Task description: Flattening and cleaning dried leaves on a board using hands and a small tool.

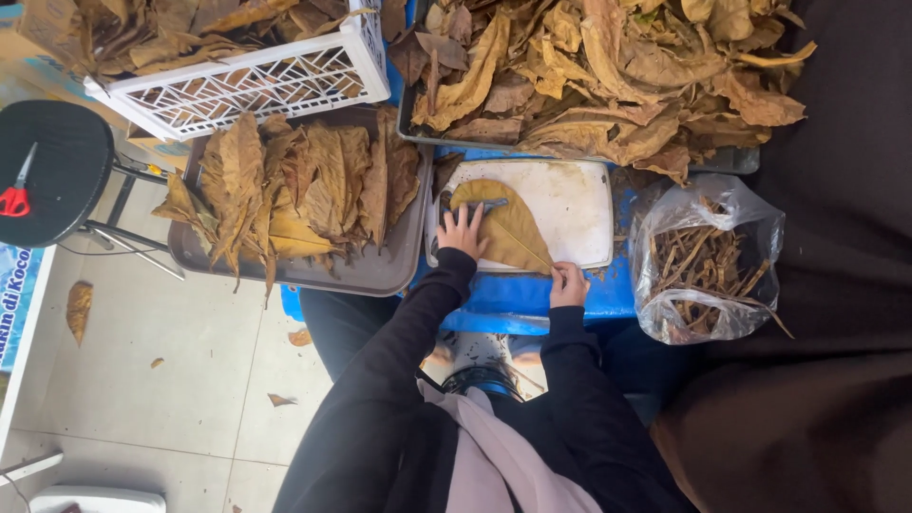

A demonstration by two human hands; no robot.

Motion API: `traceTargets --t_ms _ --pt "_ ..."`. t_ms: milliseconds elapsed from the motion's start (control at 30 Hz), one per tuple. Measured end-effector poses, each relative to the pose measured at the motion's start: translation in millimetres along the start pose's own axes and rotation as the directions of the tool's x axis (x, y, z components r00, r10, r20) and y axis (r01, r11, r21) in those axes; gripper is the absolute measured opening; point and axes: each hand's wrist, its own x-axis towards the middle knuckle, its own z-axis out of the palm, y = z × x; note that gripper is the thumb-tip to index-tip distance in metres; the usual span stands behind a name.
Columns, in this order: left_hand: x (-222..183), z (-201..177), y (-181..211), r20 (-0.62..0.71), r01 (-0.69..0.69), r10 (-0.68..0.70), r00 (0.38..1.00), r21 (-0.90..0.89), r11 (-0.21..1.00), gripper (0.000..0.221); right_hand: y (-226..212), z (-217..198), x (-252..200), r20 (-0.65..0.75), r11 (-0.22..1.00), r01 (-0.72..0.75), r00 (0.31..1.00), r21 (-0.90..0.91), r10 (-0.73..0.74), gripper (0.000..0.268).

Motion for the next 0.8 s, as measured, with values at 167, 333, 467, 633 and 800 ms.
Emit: traceTargets --t_ms 167,333,467,633,800 --pt "-4.0 43.7 -18.6 -0.278 -0.041 0.080 0.957 0.145 0.989 0.066 -1.5 -2.0 0.7 0.014 0.999 -0.032 0.999 0.022 0.032 0.005" --pt "32.5 46.4 -33.3 -0.333 -0.024 0.090 0.939 0.196 0.980 0.040 -26.8 -17.5 0.7 0.012 0.993 -0.112 0.994 0.041 0.112 0.005" --pt "48.5 24.6 -28.4 -0.348 0.084 -0.038 0.937 0.120 0.989 0.024 -33.0 -25.4 8.7 0.023 0.978 -0.196 0.981 0.071 0.195 0.013" --pt "21.9 -42.3 22.2 -0.208 0.114 -0.169 0.964 -0.249 0.962 0.026 0.2 -6.8 7.7 0.002 0.970 -0.212 0.977 0.123 0.213 0.014" --pt "-30.8 -19.3 126.5 -0.151 -0.147 0.070 0.986 -0.599 0.787 0.032 36.7 8.7 9.6 -0.033 0.967 -0.240 0.969 0.082 0.244 0.012"
